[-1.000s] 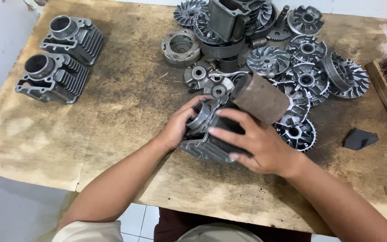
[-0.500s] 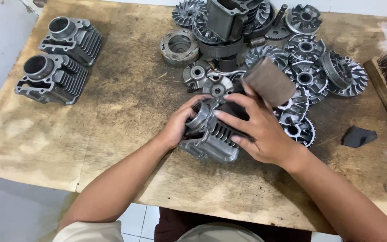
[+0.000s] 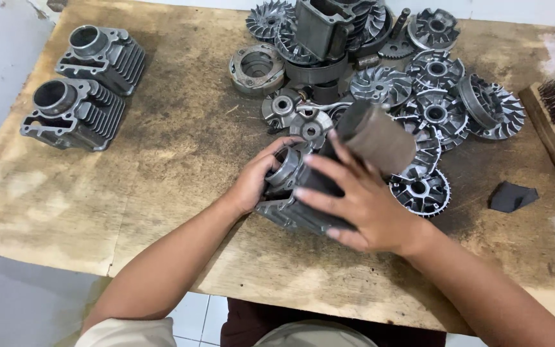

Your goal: The person is using sandpaper to clean the surface of a motorcycle engine cylinder block on a workbench.

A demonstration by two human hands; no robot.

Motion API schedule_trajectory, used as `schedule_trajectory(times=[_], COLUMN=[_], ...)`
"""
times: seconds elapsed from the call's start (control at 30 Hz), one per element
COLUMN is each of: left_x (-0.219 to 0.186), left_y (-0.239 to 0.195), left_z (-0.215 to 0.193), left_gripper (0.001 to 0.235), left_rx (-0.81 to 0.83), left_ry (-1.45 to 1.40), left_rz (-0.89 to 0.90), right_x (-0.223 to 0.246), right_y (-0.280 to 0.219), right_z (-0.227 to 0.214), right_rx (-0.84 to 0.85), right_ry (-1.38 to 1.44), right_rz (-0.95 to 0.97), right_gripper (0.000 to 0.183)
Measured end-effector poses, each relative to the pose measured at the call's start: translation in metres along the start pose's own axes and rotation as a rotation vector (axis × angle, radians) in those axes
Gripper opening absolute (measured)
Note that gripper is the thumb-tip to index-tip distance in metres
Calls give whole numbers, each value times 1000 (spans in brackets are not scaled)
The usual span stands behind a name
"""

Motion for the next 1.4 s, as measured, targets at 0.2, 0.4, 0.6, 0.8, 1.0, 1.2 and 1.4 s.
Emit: schedule_trajectory(times=[0.2, 0.4, 0.6, 0.8, 1.0, 1.2, 1.4], left_x=[5, -6, -5, -9, 11, -2, 4], left_y=[-2, -4, -2, -4, 1, -2, -4], left_z=[-2, -1, 0, -2, -2, -2, -6], left_gripper=[64, 68, 69, 68, 69, 67, 64], left_rx=[-24, -36, -38, -30, -1, -31, -28], left_ry=[-36, 4, -35, -46, -92, 94, 113], left_rz=[-92, -64, -93, -27, -85, -54, -20], right_x=[-16, 12, -23, 6, -18, -3, -11], right_y=[-5, -7, -9, -19, -16, -29, -19], right_z=[-9, -8, -12, -3, -11, 0, -13], right_rx=[-61, 68, -9, 50, -24, 14, -38], right_ry=[-33, 73, -24, 57, -68, 11, -48], right_rz=[4, 5, 117, 2, 108, -28, 60], right_gripper=[49, 52, 53, 53, 53, 52, 54])
Point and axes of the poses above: each hand's wrist, its own y-axis towards the middle knuckle, its own z-axis out of the palm, x = y × z, the point moved 7 cm from there along y, towards the middle knuckle, and after that the axes turned 7 degrees about y, right-handed, at the moved point
